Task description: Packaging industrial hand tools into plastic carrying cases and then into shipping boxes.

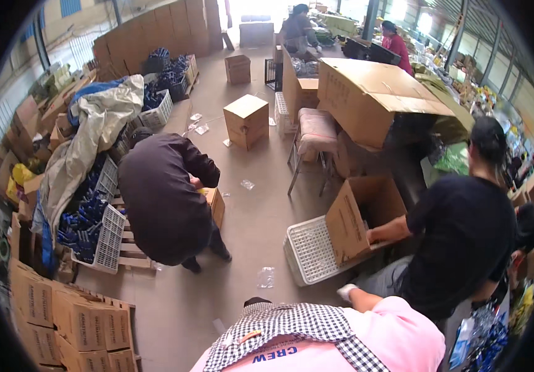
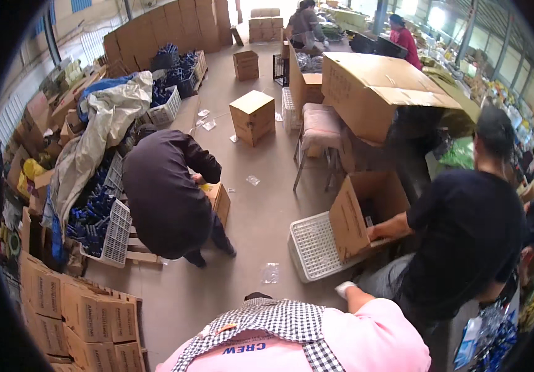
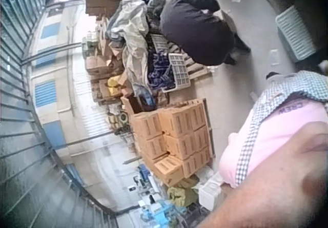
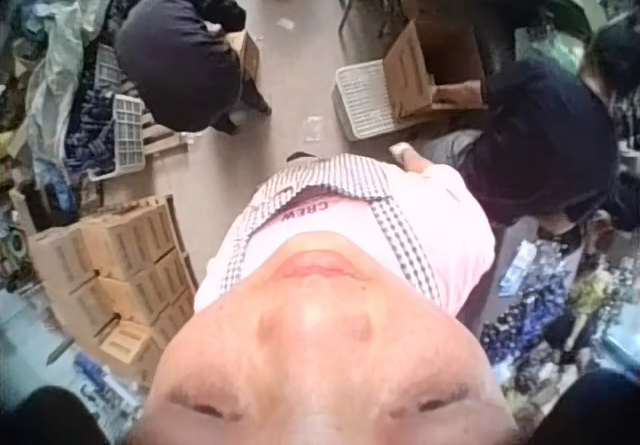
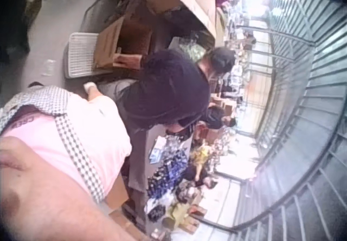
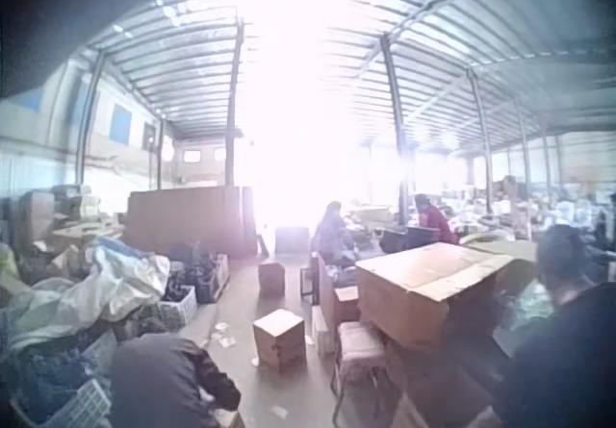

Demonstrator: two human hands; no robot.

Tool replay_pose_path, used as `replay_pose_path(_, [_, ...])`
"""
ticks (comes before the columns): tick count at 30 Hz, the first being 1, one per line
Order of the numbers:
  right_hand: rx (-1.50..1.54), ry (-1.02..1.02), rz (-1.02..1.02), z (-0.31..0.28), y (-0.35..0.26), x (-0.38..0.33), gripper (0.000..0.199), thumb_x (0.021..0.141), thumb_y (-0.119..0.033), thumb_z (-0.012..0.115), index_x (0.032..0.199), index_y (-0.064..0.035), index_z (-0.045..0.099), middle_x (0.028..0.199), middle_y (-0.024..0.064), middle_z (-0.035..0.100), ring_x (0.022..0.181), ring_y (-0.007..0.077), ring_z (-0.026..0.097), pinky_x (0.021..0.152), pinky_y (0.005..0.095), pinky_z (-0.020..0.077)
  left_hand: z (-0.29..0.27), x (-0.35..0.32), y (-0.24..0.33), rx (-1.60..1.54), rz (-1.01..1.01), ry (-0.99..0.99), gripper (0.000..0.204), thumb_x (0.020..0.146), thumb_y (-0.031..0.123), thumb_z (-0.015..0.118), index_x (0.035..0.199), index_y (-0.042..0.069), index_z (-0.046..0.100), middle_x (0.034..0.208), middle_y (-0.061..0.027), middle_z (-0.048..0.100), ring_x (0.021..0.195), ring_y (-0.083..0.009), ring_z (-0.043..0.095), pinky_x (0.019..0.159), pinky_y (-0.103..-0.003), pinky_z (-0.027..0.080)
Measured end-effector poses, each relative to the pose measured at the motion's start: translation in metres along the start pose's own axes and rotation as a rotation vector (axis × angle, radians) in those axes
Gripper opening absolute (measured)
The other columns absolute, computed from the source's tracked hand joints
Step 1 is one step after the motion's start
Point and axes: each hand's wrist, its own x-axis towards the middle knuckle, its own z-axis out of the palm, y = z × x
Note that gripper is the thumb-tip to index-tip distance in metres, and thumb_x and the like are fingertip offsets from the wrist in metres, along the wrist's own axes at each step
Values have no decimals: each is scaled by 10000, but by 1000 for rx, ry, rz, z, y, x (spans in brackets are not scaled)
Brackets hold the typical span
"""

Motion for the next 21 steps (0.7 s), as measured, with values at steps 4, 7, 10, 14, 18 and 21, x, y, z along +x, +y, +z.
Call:
replay_pose_path(4, [-403,162,-375,-92,-125,33,494,915,-430,445,1130,-57,687,1213,210,635,1136,349,599,983,432,446,18,96,12,-138,-48,-159,415,928,364,557,1089,0,671,1102,-234,663,1042,-358,632,902,-452,491])
replay_pose_path(7, [-360,202,-804,-165,-264,14,488,899,-420,516,1117,-9,664,1077,216,683,984,342,664,882,430,503,44,145,-60,-132,-196,-280,422,924,380,562,1069,1,678,1069,-234,677,1021,-368,642,892,-463,491])
replay_pose_path(10, [-76,220,-770,-227,-359,-24,315,873,-312,589,1071,-82,671,1146,186,655,1039,339,623,902,432,494,-118,214,216,-303,421,55,363,928,335,588,1016,-11,656,952,-232,681,894,-353,661,797,-433,510])
replay_pose_path(14, [-7,254,-880,-304,-449,-97,430,847,-308,587,1202,-74,650,1174,143,674,1112,291,628,967,385,474,-246,304,353,-470,733,154,313,922,251,599,1085,-12,649,1006,-192,691,944,-310,665,843,-392,512])
replay_pose_path(18, [254,350,-663,-337,-414,-38,433,838,-318,592,1197,-84,656,1192,138,666,1125,298,617,974,395,464,-259,384,397,-279,779,83,343,906,244,616,1109,-30,647,1037,-198,693,956,-299,671,861,-385,515])
replay_pose_path(21, [211,363,-480,-352,-385,43,377,805,-331,592,1050,-72,717,1098,175,683,1049,324,644,924,421,481,-233,464,332,-28,615,-164,360,883,255,641,1091,-38,665,1066,-208,693,992,-310,671,878,-378,516])
